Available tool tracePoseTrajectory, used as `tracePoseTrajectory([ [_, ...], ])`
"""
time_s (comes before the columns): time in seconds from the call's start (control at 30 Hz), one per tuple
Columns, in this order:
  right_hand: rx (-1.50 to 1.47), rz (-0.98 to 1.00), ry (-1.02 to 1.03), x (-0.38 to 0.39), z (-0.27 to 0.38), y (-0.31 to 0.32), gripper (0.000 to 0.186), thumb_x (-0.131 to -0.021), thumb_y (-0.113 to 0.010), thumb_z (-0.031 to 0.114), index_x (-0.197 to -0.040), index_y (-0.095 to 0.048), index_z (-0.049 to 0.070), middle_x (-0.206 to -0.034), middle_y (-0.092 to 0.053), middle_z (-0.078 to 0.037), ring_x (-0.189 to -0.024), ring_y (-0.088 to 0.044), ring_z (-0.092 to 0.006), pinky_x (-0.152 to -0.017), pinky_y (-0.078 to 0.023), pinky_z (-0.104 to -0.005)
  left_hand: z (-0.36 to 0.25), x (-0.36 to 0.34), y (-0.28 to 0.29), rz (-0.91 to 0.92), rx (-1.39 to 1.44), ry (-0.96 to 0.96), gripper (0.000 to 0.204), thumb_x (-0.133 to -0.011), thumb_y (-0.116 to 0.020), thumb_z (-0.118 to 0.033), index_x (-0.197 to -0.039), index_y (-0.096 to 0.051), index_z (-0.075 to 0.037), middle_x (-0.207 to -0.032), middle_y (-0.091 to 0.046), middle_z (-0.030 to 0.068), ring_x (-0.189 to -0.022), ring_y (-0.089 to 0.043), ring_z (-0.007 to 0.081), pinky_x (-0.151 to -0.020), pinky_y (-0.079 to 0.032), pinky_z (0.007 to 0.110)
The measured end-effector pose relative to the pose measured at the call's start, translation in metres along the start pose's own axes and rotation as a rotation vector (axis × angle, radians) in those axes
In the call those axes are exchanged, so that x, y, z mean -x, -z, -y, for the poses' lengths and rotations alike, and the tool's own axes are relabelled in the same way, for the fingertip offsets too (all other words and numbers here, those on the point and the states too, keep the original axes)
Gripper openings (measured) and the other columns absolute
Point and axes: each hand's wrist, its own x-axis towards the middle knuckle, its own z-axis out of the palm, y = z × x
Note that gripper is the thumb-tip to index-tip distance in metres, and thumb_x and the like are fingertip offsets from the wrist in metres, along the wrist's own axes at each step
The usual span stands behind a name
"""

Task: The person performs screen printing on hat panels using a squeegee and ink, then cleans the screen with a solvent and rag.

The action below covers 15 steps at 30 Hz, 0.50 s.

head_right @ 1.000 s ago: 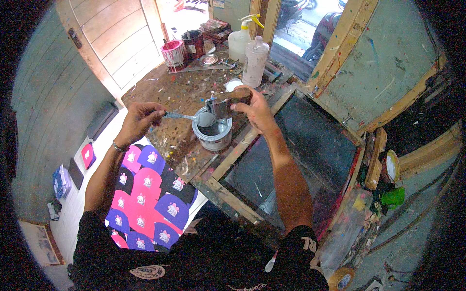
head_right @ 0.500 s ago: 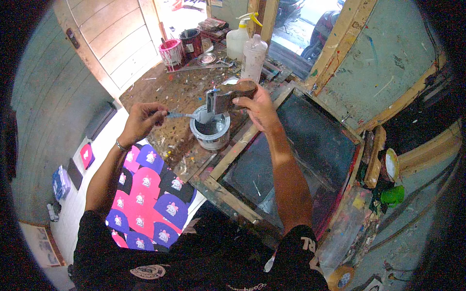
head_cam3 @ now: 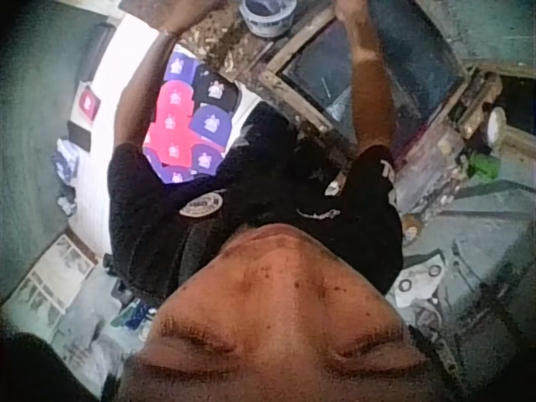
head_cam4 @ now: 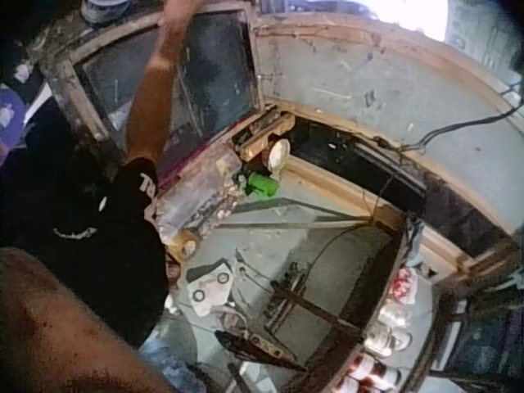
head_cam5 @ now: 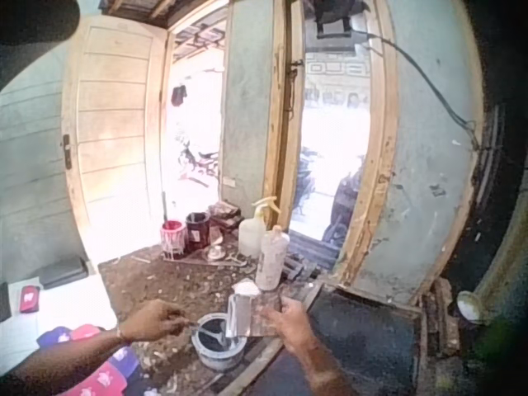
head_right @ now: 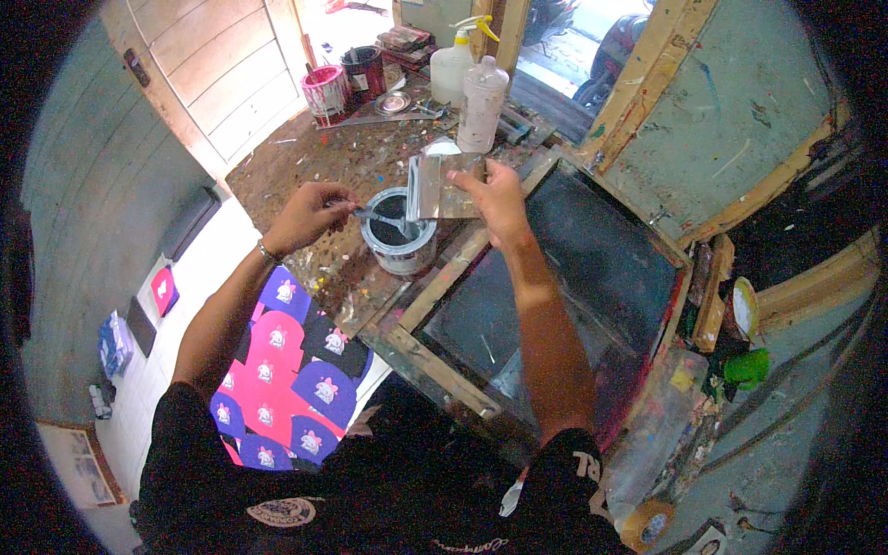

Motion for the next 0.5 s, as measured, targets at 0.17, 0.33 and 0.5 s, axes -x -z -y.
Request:
tracePoseTrajectory([
  [0.17,0.028,0.049,-0.01,0.004,-0.001,-0.006,0.031,-0.087,-0.071,0.005,-0.114,-0.061,-0.006,-0.105,-0.069,-0.011,-0.088,-0.068,-0.0157,-0.078,-0.055,-0.0308,0.007,-0.011,-0.028,-0.231,-0.091,-0.191,0.016,-0.088,-0.067,-0.016,-0.092,-0.07,-0.001,-0.068,-0.066,0.0132,-0.062,-0.065,0.0239,-0.061,-0.051,0.036],
  [0.33,0.07,0.003,0.041,0.007,0.0,-0.006,0.03,-0.085,-0.073,0.009,-0.11,-0.064,-0.004,-0.1,-0.07,-0.009,-0.086,-0.066,-0.0132,-0.077,-0.053,-0.0295,-0.025,-0.014,-0.026,-0.17,-0.478,-0.233,0.021,-0.084,-0.072,-0.022,-0.098,-0.07,-0.006,-0.088,-0.067,0.0154,-0.077,-0.063,0.0335,-0.072,-0.05,0.045],
  [0.5,0.038,-0.043,0.033,0.006,-0.002,-0.007,0.03,-0.085,-0.073,0.01,-0.11,-0.064,-0.004,-0.099,-0.07,-0.009,-0.085,-0.066,-0.0136,-0.076,-0.053,-0.0301,-0.005,0.001,-0.033,-0.326,-0.5,-0.229,0.059,-0.08,-0.078,-0.033,-0.13,-0.059,-0.01,-0.123,-0.059,0.0198,-0.108,-0.06,0.035,-0.084,-0.049,0.044],
])
